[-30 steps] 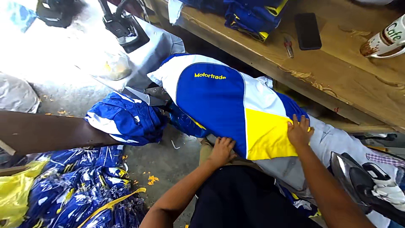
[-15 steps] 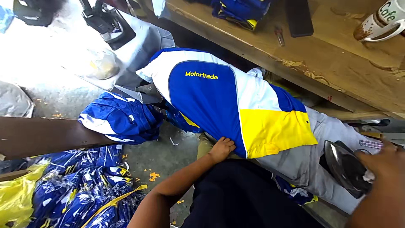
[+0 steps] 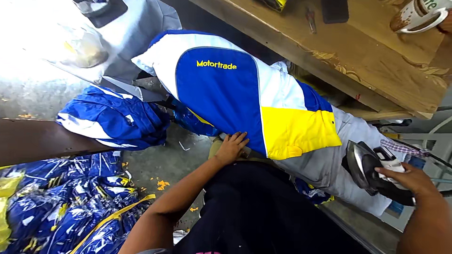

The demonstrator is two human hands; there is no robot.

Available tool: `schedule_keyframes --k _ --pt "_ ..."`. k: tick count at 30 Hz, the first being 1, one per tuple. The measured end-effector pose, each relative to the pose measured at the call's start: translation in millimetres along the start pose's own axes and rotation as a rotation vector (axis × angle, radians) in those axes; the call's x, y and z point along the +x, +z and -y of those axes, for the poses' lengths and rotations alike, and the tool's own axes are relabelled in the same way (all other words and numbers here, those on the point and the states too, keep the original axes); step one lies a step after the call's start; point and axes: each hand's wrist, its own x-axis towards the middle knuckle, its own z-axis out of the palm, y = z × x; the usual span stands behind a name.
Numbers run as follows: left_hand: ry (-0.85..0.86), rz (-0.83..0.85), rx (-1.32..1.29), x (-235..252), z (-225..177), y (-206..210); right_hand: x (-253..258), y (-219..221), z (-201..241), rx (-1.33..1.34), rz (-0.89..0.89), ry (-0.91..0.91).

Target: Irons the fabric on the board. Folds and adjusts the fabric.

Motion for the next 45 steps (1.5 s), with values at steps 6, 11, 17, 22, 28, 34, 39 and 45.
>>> schedule_keyframes --k 6,11,17,22,28,34,39,45 --pt "0.062 -0.336 -0.159 -16 39 -16 -68 -7 102 -0.090 0.036 -0.114" --pt "-0.088 -0.494 -0.211 -24 96 -70 -137 22 211 -0.027 0.018 -0.272" --pt "-0.138 -0.591 -0.218 -51 162 -110 -168 109 343 0.047 0.022 -0.265" --pt "-0.197 -0.611 -0.274 -81 215 -121 -164 157 428 -0.030 0.055 -0.109" --pt "-0.277 -0.664 -0.307 -101 260 -135 -145 162 463 0.046 0.002 -0.161" --pt "-0.374 -0.788 -0.373 -87 284 -173 -87 142 534 0.038 -0.130 -0.071" --pt "-0.517 -0.807 -0.402 -67 300 -215 -60 127 573 0.100 -0.140 -0.086" --pt "-0.629 -0.837 -0.470 -56 316 -240 -109 155 533 0.063 -0.125 -0.020"
